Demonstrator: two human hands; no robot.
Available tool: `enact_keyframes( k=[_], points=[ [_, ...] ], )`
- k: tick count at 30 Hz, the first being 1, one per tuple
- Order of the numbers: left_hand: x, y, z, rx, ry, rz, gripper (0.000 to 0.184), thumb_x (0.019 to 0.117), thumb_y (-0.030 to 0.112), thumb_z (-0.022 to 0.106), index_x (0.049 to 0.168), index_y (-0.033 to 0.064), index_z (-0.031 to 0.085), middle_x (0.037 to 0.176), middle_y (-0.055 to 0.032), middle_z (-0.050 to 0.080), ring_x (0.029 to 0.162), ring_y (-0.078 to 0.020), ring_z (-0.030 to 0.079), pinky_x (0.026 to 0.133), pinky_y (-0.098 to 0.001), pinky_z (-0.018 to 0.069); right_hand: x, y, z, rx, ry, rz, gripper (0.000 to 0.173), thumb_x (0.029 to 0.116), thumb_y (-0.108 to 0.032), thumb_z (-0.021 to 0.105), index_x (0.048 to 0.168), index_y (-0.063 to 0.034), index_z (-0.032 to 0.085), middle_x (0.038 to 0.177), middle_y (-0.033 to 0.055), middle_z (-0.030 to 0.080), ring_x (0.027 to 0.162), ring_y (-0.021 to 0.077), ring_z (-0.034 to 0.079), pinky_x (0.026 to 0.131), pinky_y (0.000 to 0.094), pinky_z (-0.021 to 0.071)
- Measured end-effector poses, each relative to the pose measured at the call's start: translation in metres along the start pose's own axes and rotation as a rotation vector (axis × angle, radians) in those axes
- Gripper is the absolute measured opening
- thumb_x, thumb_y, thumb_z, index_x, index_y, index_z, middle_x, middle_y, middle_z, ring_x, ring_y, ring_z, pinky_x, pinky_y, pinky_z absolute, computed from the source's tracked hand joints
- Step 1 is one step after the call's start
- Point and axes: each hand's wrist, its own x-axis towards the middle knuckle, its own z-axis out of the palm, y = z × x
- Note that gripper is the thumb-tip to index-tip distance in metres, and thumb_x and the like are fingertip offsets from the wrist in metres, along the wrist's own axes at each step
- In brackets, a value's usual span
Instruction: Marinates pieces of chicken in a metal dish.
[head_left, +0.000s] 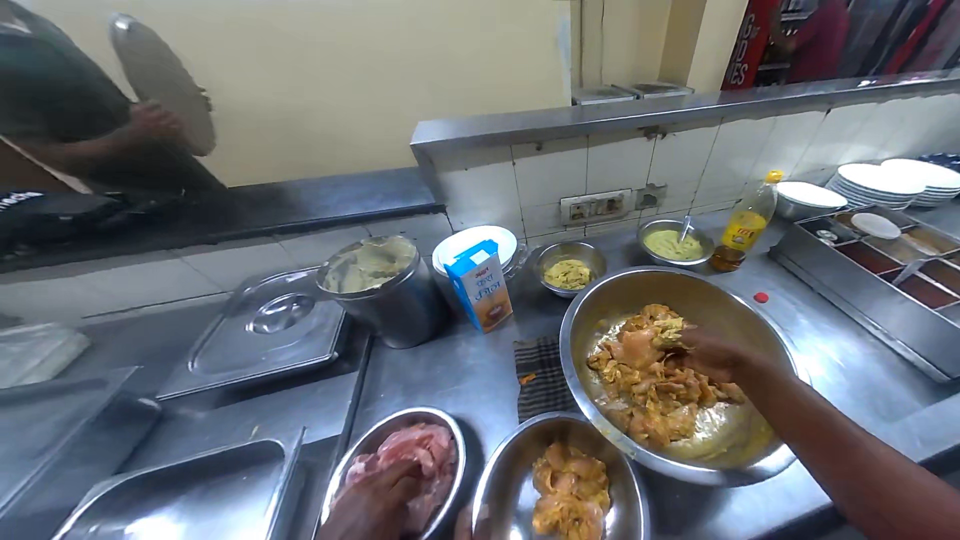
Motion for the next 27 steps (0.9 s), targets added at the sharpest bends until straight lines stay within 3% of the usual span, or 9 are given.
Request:
enact_keyframes(
  k=[3, 6, 7, 9, 14, 16, 20, 23, 27],
  points=[
    [-0.013, 0.024, 0.011, -0.005, 0.037, -0.038, 0.038, 0.1057, 0.015, 0.045, 0.132, -0.0107, 0.053, 0.118, -0.0180, 0.063, 0.104, -0.0093, 0.061, 0.094, -0.0264, 0.0490, -0.044, -0.019, 0.028, -0.201, 0.015, -0.163, 0.019, 0.1008, 0.000, 0.058, 0.118, -0.0028, 0.065, 0.094, 0.0042, 0.068, 0.080, 0.0095, 0.063, 0.074, 0.0274, 0.0544],
    [-0.012, 0.054, 0.005, 0.037, -0.006, -0.117, 0.035, 0.1079, 0.006, 0.041, 0.135, -0.0142, 0.050, 0.125, -0.0271, 0.060, 0.112, -0.0190, 0.059, 0.100, -0.0319, 0.0458, -0.049, -0.002, 0.054, -0.454, -0.312, -0.207, 0.019, 0.0969, -0.002, 0.060, 0.114, -0.0046, 0.068, 0.090, 0.0022, 0.068, 0.076, 0.0068, 0.064, 0.071, 0.0258, 0.0562],
    [-0.012, 0.054, 0.004, 0.039, -0.017, -0.126, 0.035, 0.1078, 0.005, 0.041, 0.136, -0.0136, 0.050, 0.127, -0.0276, 0.060, 0.114, -0.0207, 0.059, 0.102, -0.0331, 0.0455, -0.044, 0.003, 0.063, -0.656, -0.426, -0.153, 0.021, 0.1000, -0.008, 0.061, 0.120, -0.0061, 0.068, 0.095, 0.0063, 0.068, 0.078, 0.0126, 0.065, 0.073, 0.0321, 0.0566],
    [-0.008, 0.029, 0.003, 0.002, 0.004, -0.059, 0.035, 0.1078, 0.008, 0.042, 0.135, -0.0111, 0.052, 0.127, -0.0254, 0.061, 0.113, -0.0201, 0.061, 0.101, -0.0341, 0.0475, -0.043, 0.006, 0.080, -0.941, -0.485, -0.051, 0.035, 0.1006, -0.013, 0.059, 0.135, -0.0084, 0.064, 0.112, 0.0199, 0.069, 0.099, 0.0327, 0.067, 0.089, 0.0541, 0.0521],
    [-0.031, 0.048, 0.012, -0.046, 0.036, -0.123, 0.038, 0.1073, 0.015, 0.045, 0.136, -0.0085, 0.052, 0.126, -0.0230, 0.061, 0.112, -0.0196, 0.061, 0.100, -0.0385, 0.0487, -0.056, 0.007, 0.094, -0.929, -0.449, -0.159, 0.033, 0.1005, -0.014, 0.059, 0.132, -0.0127, 0.067, 0.123, 0.0141, 0.070, 0.114, 0.0277, 0.066, 0.099, 0.0509, 0.0500],
    [-0.033, 0.049, 0.012, -0.069, 0.022, -0.159, 0.040, 0.1049, 0.014, 0.051, 0.138, -0.0077, 0.051, 0.128, -0.0237, 0.060, 0.113, -0.0223, 0.061, 0.100, -0.0406, 0.0492, -0.060, 0.013, 0.112, -0.958, -0.520, -0.152, 0.034, 0.0984, -0.012, 0.061, 0.132, -0.0083, 0.066, 0.123, 0.0190, 0.068, 0.117, 0.0335, 0.064, 0.100, 0.0551, 0.0487],
    [-0.038, 0.047, 0.013, -0.178, 0.013, -0.268, 0.050, 0.1047, 0.011, 0.053, 0.152, -0.0019, 0.040, 0.148, -0.0245, 0.048, 0.130, -0.0282, 0.054, 0.108, -0.0442, 0.0444, -0.048, 0.059, 0.158, -1.176, -0.573, -0.005, 0.040, 0.0974, -0.013, 0.066, 0.127, 0.0120, 0.056, 0.127, 0.0335, 0.060, 0.124, 0.0477, 0.057, 0.103, 0.0620, 0.0450],
    [-0.041, 0.048, 0.016, -0.197, 0.030, -0.268, 0.051, 0.1061, 0.011, 0.050, 0.154, -0.0012, 0.037, 0.154, -0.0236, 0.044, 0.137, -0.0290, 0.049, 0.113, -0.0441, 0.0403, -0.055, 0.108, 0.183, -1.246, -0.649, 0.050, 0.051, 0.0975, -0.011, 0.067, 0.141, 0.0092, 0.049, 0.136, 0.0354, 0.056, 0.128, 0.0533, 0.054, 0.103, 0.0695, 0.0431],
    [-0.043, 0.053, 0.016, -0.205, 0.033, -0.264, 0.048, 0.1065, 0.011, 0.050, 0.152, -0.0010, 0.041, 0.151, -0.0228, 0.047, 0.136, -0.0285, 0.050, 0.112, -0.0443, 0.0411, -0.064, 0.127, 0.190, -1.231, -0.623, -0.012, 0.040, 0.0982, 0.000, 0.058, 0.137, 0.0076, 0.055, 0.133, 0.0342, 0.059, 0.126, 0.0527, 0.056, 0.102, 0.0683, 0.0446]
  ],
)
